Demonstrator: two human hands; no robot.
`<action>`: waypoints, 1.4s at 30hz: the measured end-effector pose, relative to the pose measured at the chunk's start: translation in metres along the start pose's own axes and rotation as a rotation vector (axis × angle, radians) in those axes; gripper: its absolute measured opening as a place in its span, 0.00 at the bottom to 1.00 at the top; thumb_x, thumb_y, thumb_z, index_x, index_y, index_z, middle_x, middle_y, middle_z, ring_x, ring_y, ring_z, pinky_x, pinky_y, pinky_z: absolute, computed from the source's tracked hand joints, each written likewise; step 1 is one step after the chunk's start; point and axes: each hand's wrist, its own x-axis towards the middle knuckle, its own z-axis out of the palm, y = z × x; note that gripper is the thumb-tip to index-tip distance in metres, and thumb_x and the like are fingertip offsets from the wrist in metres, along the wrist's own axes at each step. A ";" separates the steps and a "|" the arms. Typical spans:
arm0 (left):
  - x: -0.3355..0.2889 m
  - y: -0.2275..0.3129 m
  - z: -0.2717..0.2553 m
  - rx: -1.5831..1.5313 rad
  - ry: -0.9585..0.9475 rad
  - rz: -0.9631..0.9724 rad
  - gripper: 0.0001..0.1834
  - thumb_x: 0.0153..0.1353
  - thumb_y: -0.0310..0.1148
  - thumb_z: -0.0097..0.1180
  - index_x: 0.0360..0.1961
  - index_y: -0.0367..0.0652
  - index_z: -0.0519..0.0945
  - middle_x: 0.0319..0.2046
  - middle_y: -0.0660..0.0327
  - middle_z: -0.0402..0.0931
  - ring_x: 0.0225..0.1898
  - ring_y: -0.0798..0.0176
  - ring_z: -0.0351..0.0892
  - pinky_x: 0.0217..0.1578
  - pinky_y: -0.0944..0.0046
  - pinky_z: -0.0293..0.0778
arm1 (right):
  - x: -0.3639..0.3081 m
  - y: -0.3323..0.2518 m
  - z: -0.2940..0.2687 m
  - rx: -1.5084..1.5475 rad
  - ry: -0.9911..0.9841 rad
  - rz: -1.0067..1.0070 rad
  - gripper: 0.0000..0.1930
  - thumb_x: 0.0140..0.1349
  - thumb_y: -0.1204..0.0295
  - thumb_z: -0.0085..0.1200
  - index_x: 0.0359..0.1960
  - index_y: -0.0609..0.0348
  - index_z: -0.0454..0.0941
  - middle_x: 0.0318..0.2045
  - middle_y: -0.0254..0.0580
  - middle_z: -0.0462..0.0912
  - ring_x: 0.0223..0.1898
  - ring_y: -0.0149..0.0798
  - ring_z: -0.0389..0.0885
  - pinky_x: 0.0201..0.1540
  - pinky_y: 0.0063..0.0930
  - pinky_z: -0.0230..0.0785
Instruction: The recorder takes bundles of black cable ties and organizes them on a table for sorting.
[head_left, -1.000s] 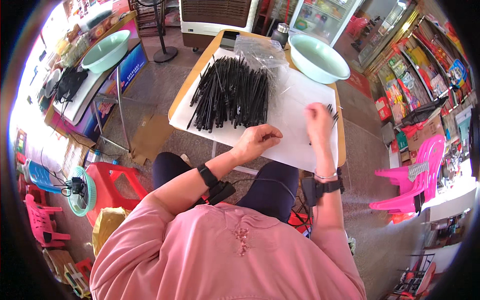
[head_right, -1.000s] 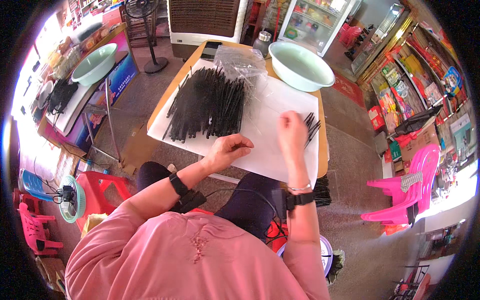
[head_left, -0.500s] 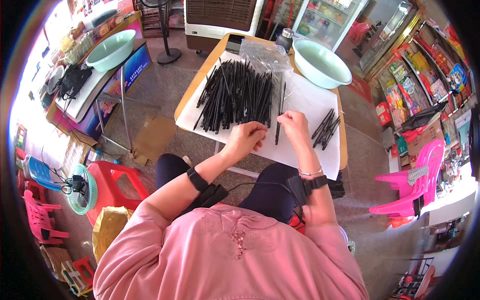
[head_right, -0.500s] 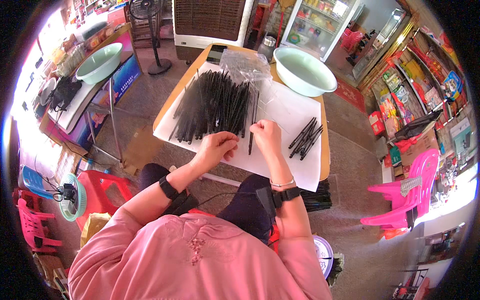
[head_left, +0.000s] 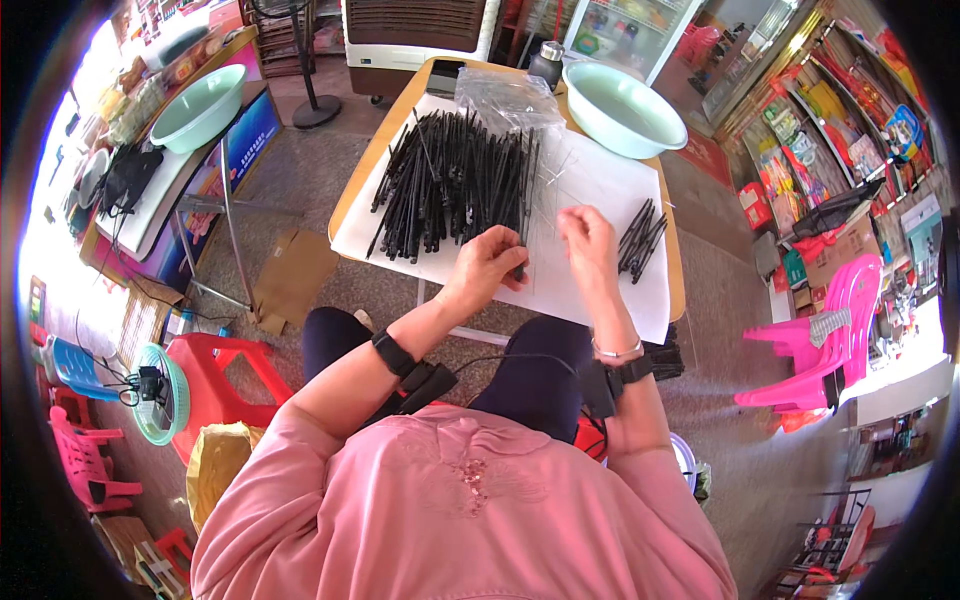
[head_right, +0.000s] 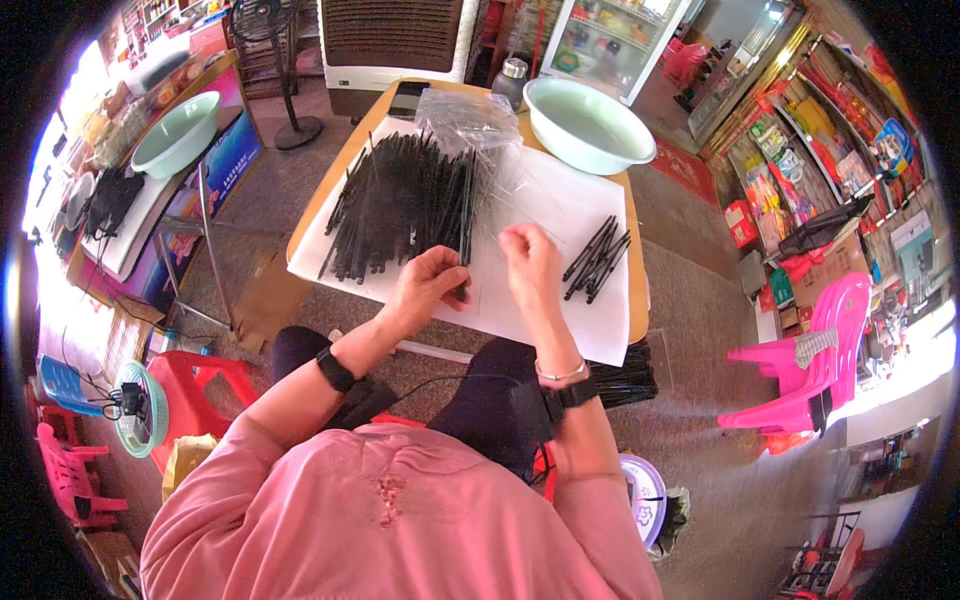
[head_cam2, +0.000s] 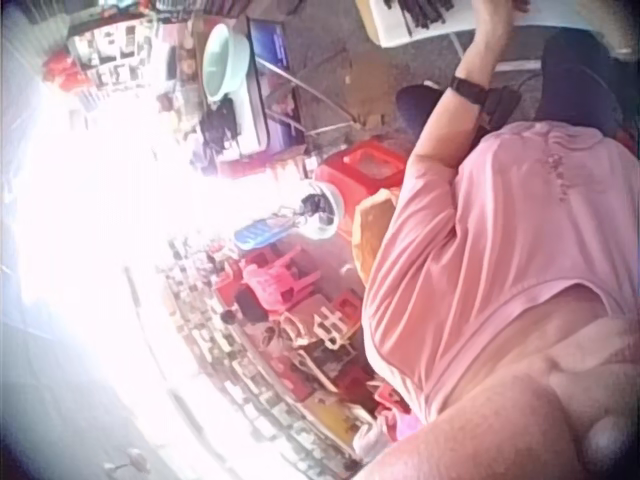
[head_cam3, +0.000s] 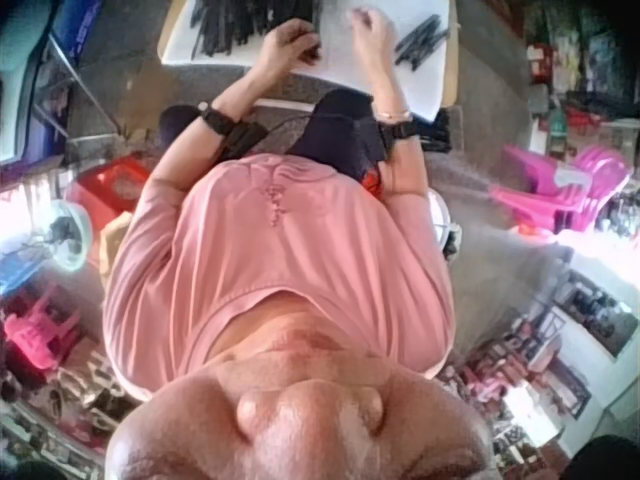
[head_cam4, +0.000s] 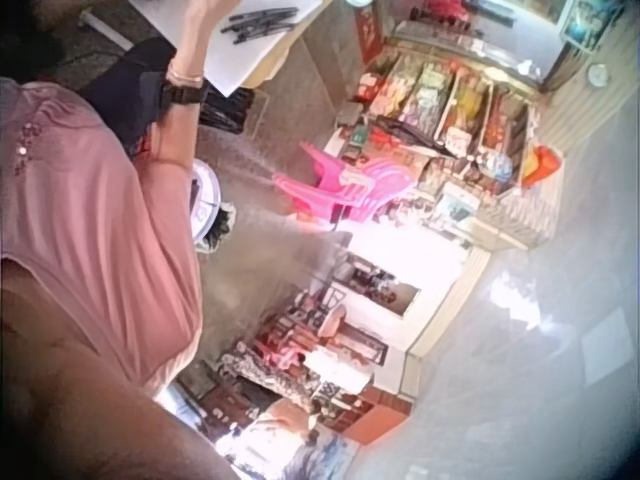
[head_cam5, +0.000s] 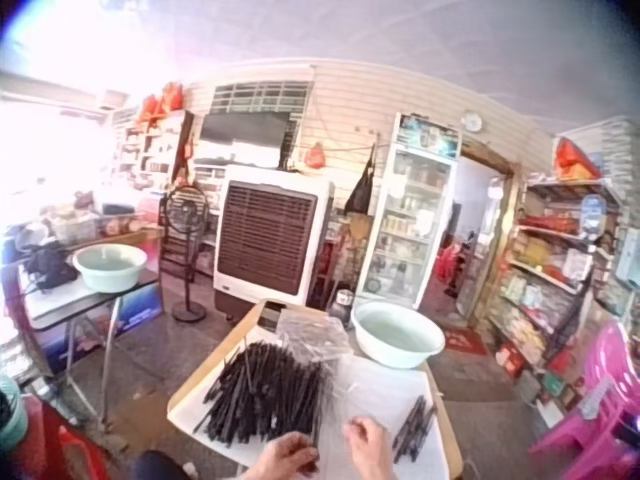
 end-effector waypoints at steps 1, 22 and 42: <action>-0.001 -0.002 -0.001 -0.001 0.000 -0.003 0.06 0.64 0.28 0.51 0.36 0.36 0.70 0.28 0.61 0.74 0.27 0.66 0.78 0.27 0.69 0.76 | 0.006 0.009 -0.003 0.000 -0.001 0.003 0.10 0.58 0.66 0.53 0.33 0.62 0.77 0.19 0.38 0.75 0.23 0.36 0.76 0.29 0.31 0.69; 0.002 -0.002 -0.005 0.120 0.005 0.024 0.07 0.63 0.27 0.51 0.38 0.32 0.70 0.28 0.60 0.73 0.27 0.67 0.79 0.27 0.69 0.78 | 0.070 0.021 0.017 -0.732 -0.095 0.120 0.13 0.54 0.64 0.51 0.32 0.61 0.81 0.34 0.57 0.82 0.40 0.54 0.81 0.43 0.42 0.72; 0.001 -0.003 -0.006 -0.028 0.014 0.022 0.04 0.60 0.23 0.53 0.36 0.34 0.72 0.27 0.62 0.73 0.25 0.69 0.78 0.25 0.71 0.77 | 0.027 -0.011 -0.056 0.503 -0.141 0.110 0.09 0.61 0.74 0.50 0.40 0.67 0.76 0.30 0.38 0.78 0.27 0.28 0.76 0.32 0.20 0.70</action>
